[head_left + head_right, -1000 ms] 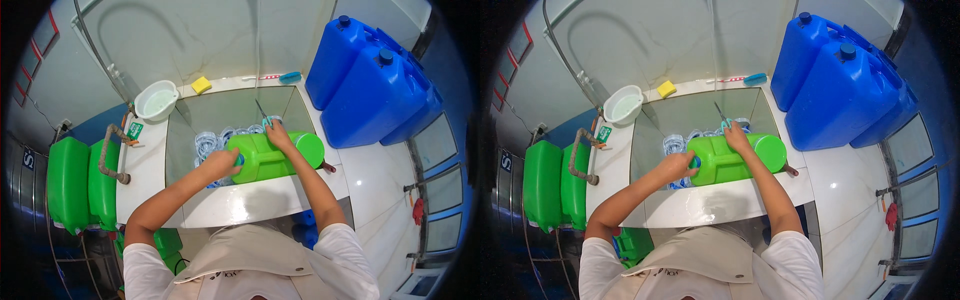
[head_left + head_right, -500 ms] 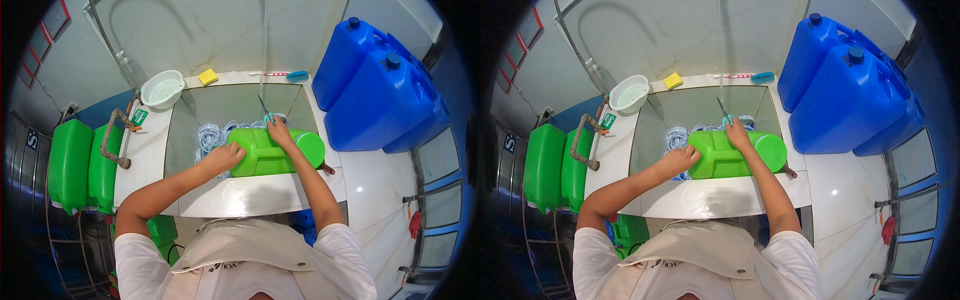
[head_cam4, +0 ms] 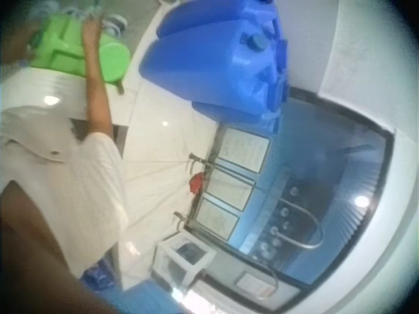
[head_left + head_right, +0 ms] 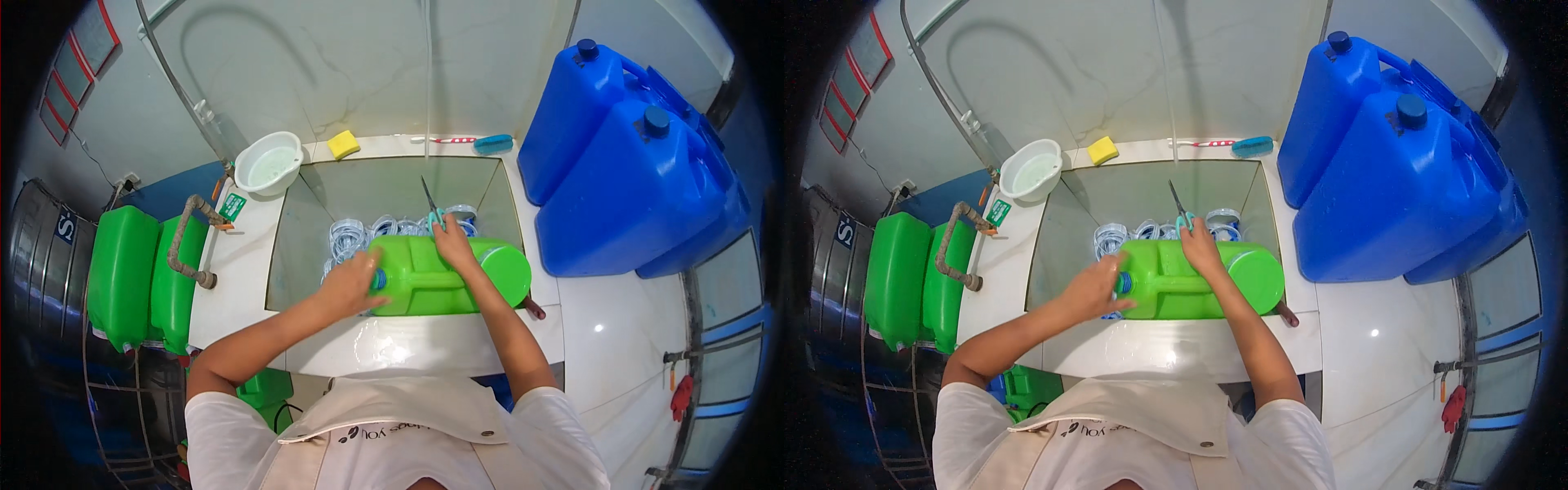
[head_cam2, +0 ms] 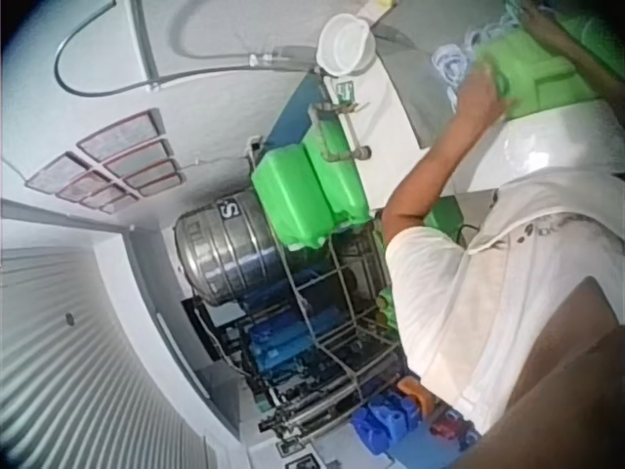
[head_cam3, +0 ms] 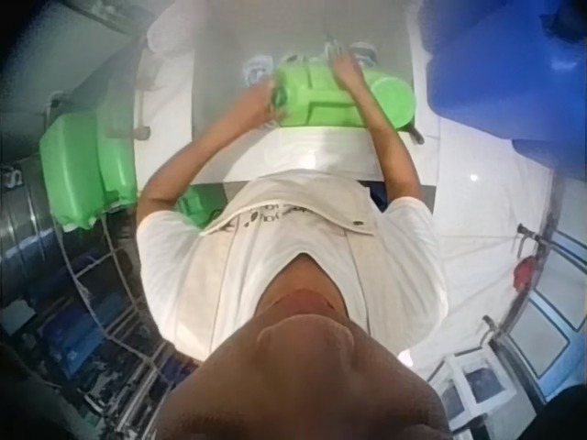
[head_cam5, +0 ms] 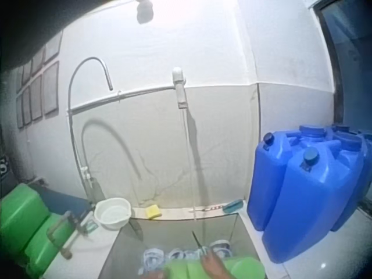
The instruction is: The person fills blue plastic jerrycans with water from a tap, then applies a plastic seal strip around the cap and uses a heat gun to shrink and secure it. The person also scrubs a green jerrycan with a sponge and cuts a plastic seal strip with scissors.
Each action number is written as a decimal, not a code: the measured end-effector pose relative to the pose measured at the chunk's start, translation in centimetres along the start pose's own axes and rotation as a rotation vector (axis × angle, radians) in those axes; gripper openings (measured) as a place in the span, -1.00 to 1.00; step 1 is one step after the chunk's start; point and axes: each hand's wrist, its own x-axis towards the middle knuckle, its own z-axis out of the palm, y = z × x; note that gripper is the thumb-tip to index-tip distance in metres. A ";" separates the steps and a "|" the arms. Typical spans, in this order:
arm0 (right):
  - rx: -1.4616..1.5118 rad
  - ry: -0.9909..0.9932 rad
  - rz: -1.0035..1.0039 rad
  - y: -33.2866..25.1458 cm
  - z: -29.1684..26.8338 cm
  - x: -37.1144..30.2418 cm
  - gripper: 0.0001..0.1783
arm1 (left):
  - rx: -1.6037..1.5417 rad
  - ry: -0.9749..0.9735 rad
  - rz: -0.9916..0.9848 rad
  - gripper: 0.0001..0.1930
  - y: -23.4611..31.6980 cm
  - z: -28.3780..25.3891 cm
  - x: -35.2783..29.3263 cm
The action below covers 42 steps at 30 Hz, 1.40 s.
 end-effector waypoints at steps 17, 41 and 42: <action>0.061 0.056 0.003 0.6 1.1 -0.2 -0.69 | -1.704 -0.705 -1.233 -0.45 -1.3 -4.0 0.1; 1.238 -0.576 0.490 -5.1 -7.9 -2.5 -0.45 | -0.828 0.147 -0.055 -0.83 -3.3 1.7 19.2; 1.240 -0.609 0.506 -5.6 -7.7 -2.8 -0.44 | -0.800 0.183 -0.020 -0.83 -3.6 1.4 18.4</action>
